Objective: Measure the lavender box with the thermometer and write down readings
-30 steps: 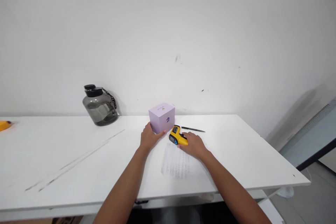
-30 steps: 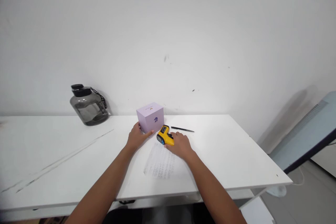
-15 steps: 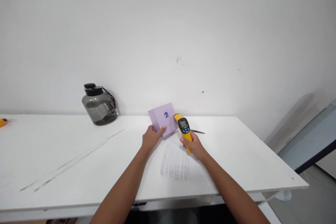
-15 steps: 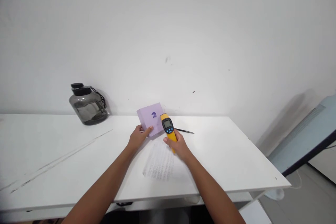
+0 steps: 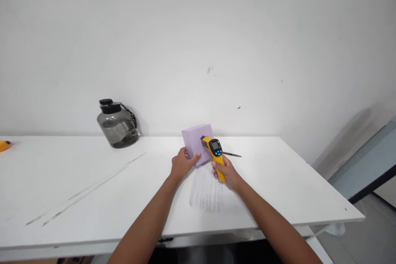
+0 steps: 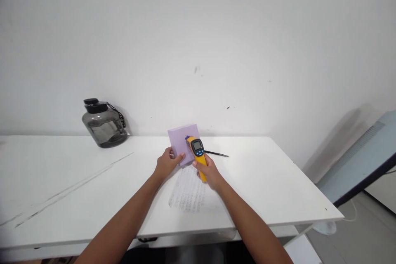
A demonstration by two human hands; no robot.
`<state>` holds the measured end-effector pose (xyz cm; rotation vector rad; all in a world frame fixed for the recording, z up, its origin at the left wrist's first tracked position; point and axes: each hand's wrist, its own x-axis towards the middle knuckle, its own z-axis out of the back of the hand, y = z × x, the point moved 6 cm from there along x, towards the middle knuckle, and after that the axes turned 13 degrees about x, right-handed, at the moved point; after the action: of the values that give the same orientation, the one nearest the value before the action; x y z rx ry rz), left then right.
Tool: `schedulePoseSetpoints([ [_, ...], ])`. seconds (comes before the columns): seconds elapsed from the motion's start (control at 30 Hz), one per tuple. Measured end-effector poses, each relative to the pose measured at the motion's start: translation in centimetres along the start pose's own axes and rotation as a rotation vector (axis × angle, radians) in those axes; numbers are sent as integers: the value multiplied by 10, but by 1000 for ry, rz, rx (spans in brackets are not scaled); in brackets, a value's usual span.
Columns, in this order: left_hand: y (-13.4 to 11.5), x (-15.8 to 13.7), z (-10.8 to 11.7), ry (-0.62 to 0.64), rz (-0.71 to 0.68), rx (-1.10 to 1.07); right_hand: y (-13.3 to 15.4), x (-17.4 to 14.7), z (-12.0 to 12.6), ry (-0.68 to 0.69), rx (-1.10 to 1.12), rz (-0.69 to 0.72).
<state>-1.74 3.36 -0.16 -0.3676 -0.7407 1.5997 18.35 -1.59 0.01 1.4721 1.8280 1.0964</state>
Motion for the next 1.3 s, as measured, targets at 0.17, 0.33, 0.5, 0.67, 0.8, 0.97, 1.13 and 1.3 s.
schedulePoseSetpoints([
  [0.17,-3,-1,1,8,-15,7,3,-2,-3,-3,-16,-2],
  [0.33,-6,-2,0,24,-51,30,3,-1,-2,-6,-9,8],
  [0.5,-9,-5,1,43,-65,46,3,-1,1,-8,12,13],
  [0.67,-10,-6,2,39,-67,37,1,0,3,-21,31,-2],
  [0.8,-8,-5,1,36,-73,4,-2,2,5,-9,43,-15],
  [0.97,-7,-4,-1,49,-71,4,-4,3,7,-16,16,-8],
  [1.13,-7,-4,-1,37,-79,3,-2,1,5,-26,3,-17],
  [1.3,-6,-3,-1,23,-86,4,-1,1,5,-23,1,-18],
])
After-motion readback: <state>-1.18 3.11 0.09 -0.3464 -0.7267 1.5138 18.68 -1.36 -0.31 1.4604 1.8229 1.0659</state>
